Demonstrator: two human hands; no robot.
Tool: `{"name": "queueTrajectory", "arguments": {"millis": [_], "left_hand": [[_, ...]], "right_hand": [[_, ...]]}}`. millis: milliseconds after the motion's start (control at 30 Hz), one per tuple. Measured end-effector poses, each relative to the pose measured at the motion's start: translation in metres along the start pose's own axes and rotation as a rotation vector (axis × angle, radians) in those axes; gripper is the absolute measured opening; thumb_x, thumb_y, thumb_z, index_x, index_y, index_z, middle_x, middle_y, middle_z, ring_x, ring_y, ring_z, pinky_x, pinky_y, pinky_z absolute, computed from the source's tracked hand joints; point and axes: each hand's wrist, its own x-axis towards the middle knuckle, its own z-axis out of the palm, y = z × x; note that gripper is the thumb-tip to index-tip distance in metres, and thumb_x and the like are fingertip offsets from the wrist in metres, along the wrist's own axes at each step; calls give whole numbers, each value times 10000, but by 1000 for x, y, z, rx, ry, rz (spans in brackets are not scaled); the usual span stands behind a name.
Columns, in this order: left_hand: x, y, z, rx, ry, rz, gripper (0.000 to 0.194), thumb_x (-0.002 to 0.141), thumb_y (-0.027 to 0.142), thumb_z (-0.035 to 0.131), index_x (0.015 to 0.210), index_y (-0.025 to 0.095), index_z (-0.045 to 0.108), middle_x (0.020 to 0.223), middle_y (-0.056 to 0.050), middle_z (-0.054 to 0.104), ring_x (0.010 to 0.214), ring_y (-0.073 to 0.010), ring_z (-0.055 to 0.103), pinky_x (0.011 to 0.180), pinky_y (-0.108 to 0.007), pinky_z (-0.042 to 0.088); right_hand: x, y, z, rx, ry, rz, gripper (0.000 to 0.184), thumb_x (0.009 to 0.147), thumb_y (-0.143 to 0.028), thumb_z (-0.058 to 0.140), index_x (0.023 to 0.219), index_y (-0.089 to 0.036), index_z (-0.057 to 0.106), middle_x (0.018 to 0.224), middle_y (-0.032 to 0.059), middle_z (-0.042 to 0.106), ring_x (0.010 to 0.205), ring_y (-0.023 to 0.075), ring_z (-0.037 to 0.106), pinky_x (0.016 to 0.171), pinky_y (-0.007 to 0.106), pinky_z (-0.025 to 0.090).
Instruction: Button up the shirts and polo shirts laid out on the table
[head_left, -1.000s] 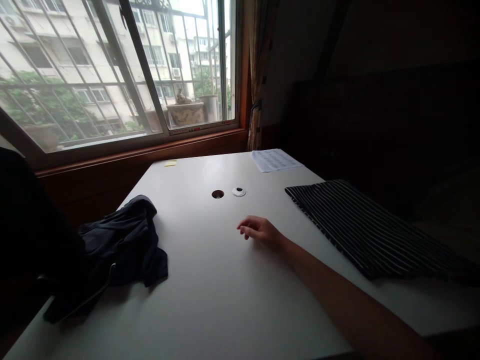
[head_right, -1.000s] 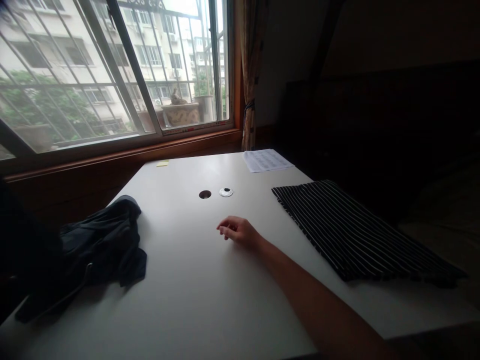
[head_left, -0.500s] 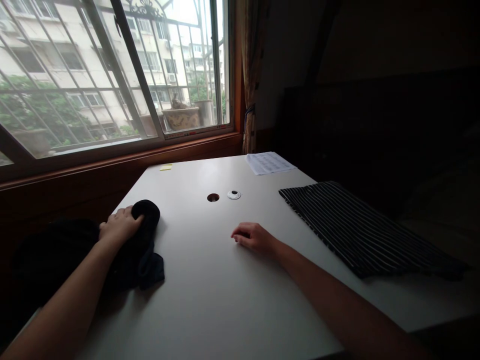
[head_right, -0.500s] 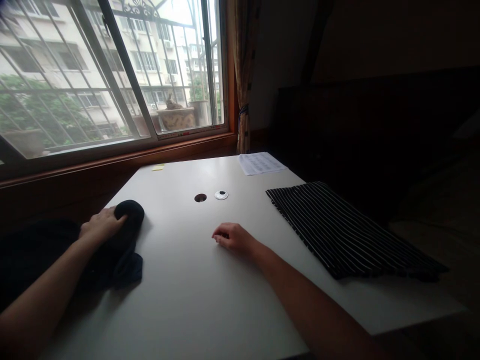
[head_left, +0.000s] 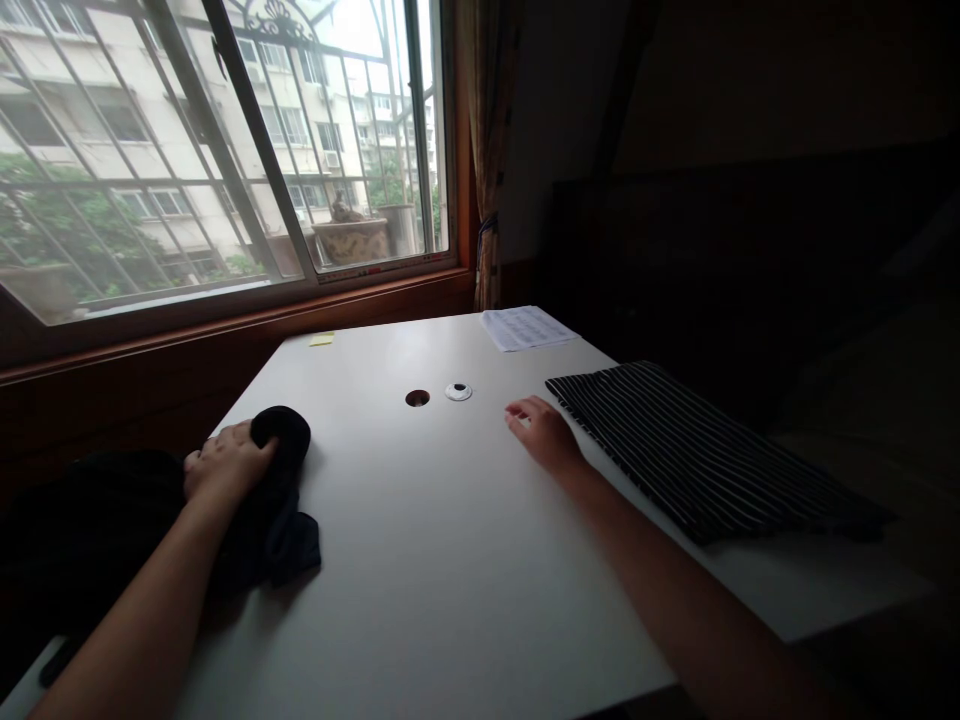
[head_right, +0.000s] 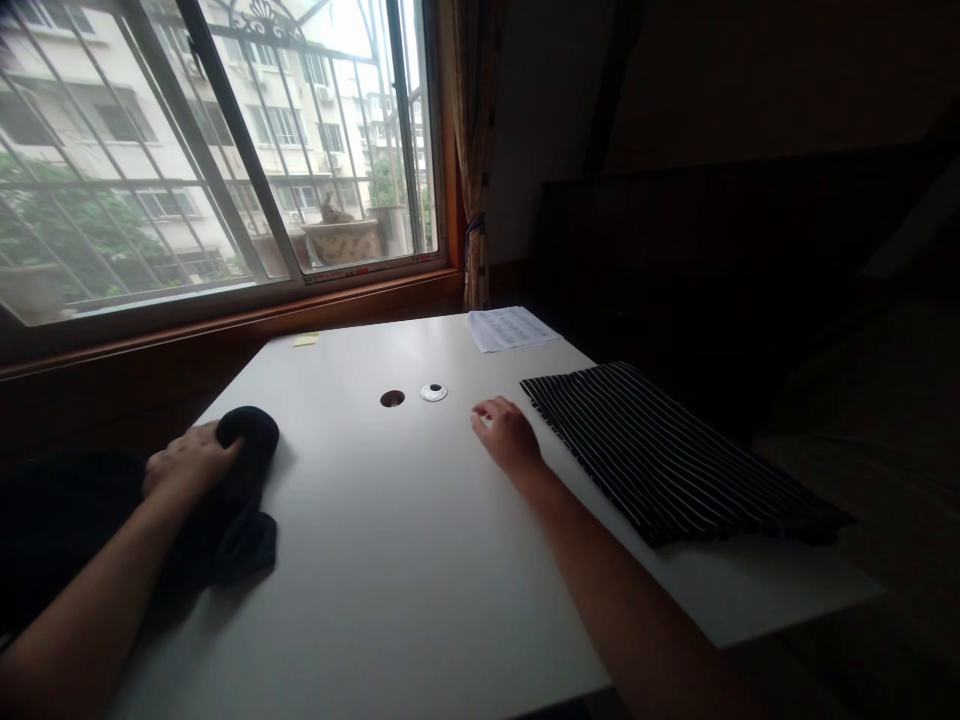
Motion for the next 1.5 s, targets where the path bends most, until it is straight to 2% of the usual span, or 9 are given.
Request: {"name": "queueTrajectory", "arguments": {"millis": [100, 233, 367, 600, 1033, 1167, 1333, 1433, 1500], "left_hand": [[0, 0, 0, 8, 4, 3, 695, 903, 635, 355, 1402, 170, 487, 1412, -212, 506, 1288, -415, 470, 1037, -536, 340], [-1, 1, 0, -2, -1, -10, 706, 894, 628, 383, 1403, 149, 486, 1394, -223, 523, 1277, -417, 480, 1033, -529, 343], [0, 0, 2, -7, 2, -21, 718, 891, 627, 394, 1405, 135, 490, 1385, -226, 533, 1269, -414, 488, 1032, -514, 348], [0, -1, 4, -1, 43, 13, 692, 897, 620, 390, 1392, 150, 503, 1372, -215, 541, 1268, -400, 495, 1044, -512, 346], [-7, 3, -3, 26, 41, 0, 673, 911, 607, 373, 1379, 145, 514, 1337, -212, 565, 1243, -402, 516, 1027, -498, 368], [-7, 3, -1, 16, 75, 10, 654, 908, 596, 394, 1368, 150, 526, 1337, -206, 566, 1238, -399, 519, 1029, -491, 368], [-8, 5, -3, 7, 63, 5, 662, 903, 607, 396, 1364, 151, 528, 1344, -212, 562, 1240, -411, 513, 1025, -506, 367], [-9, 5, -5, 12, 52, 6, 661, 910, 595, 382, 1374, 146, 517, 1349, -216, 559, 1239, -410, 514, 1019, -507, 371], [-8, 5, -4, 17, 54, 7, 660, 911, 586, 384, 1385, 143, 508, 1360, -216, 553, 1242, -408, 512, 1019, -506, 371]], "right_hand": [[4, 29, -17, -248, 119, 119, 303, 884, -251, 582, 1143, -113, 658, 1188, 188, 601, 1080, 320, 547, 963, 440, 410], [-1, 60, -28, -637, 73, 352, 461, 863, -302, 637, 1270, -95, 577, 1296, 237, 554, 1131, 360, 527, 864, 430, 447], [-3, 79, -35, -686, -8, 448, 268, 919, -267, 552, 1051, -81, 693, 1105, 246, 660, 1055, 355, 586, 808, 424, 455], [4, 83, -45, -653, 8, 413, 328, 955, -228, 451, 903, -80, 739, 986, 219, 708, 919, 324, 642, 750, 394, 448], [0, -1, 0, -264, -85, -8, 302, 1001, -280, 425, 919, -171, 694, 976, 131, 734, 920, 238, 667, 843, 307, 468], [-24, -57, 24, 3, -295, -286, 166, 933, -285, 597, 1026, -267, 733, 1071, 21, 757, 997, 184, 692, 890, 248, 505], [-64, -121, 44, 702, -790, -757, 273, 954, -292, 587, 1180, -203, 711, 1240, 59, 707, 1104, 161, 682, 955, 227, 507], [-67, -126, 39, 772, -827, -717, 284, 948, -355, 612, 1149, -191, 725, 1180, 66, 731, 1071, 159, 693, 932, 231, 524], [-57, -113, 33, 741, -708, -596, 269, 973, -341, 575, 1133, -188, 728, 1111, 68, 747, 1001, 160, 708, 896, 263, 547]]}}
